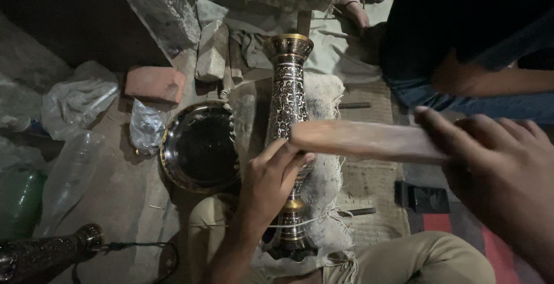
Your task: The person sits on the floor and uses a hammer and chisel to emboss a decorative pattern onto a metal vase. They repeatedly strike the chisel against the vase surface to create intricate designs.
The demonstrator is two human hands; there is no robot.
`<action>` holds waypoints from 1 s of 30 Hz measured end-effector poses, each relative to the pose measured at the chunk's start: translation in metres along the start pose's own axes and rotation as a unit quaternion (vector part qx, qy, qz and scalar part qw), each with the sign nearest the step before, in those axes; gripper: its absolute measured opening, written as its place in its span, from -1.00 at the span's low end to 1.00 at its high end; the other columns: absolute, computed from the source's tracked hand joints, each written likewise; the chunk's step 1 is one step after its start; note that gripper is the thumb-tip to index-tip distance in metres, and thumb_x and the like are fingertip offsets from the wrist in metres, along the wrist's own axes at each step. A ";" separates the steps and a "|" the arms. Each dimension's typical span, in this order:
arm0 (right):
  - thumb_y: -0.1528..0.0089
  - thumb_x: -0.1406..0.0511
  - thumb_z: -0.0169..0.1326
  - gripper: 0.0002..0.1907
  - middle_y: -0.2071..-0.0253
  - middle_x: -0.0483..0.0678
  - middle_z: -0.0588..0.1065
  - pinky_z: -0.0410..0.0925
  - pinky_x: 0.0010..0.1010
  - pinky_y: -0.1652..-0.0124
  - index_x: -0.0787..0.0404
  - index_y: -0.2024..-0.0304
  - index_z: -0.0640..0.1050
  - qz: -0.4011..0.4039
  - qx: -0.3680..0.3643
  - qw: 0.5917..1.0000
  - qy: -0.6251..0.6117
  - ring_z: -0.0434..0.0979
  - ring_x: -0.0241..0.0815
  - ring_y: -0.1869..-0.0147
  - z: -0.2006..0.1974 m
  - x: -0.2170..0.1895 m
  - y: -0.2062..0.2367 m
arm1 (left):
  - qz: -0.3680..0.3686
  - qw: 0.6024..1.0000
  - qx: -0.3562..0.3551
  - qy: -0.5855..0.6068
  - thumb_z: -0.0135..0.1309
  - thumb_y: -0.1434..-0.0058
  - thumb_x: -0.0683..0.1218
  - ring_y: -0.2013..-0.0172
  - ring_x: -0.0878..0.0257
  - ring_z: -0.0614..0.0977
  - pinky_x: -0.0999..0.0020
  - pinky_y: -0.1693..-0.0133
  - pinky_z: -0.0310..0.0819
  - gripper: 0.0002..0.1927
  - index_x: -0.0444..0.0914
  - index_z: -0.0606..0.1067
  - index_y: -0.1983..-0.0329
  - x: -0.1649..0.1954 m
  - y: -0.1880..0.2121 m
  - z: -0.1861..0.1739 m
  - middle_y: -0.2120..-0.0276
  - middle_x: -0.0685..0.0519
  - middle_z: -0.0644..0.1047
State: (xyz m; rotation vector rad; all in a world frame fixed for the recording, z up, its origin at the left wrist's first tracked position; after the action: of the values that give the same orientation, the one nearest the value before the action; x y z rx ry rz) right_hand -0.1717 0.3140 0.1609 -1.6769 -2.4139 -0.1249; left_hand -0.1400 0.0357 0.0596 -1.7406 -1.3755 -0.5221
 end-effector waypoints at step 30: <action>-0.18 0.24 0.21 -0.35 0.10 -0.04 0.57 0.45 -0.27 0.05 -0.09 -0.35 0.42 -0.007 0.055 0.998 0.029 0.62 -0.10 0.11 0.003 0.003 0.039 | -0.015 0.997 0.055 0.057 0.18 -0.33 -0.21 0.22 0.19 0.75 0.33 0.24 0.72 -0.74 -0.21 0.45 -0.05 0.000 0.016 0.000 0.15 -0.05 0.64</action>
State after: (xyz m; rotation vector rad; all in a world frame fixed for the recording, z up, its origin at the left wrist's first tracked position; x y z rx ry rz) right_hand -0.1364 0.3312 0.1570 -1.5872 -2.3453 -0.0404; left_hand -0.1255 0.0350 0.0539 -1.5803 -1.3274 -0.5434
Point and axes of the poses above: each hand's wrist, its own y-axis away from the middle knuckle, its own z-axis out of the palm, x = y × z, the point moved 5 cm from there along -y, towards the middle knuckle
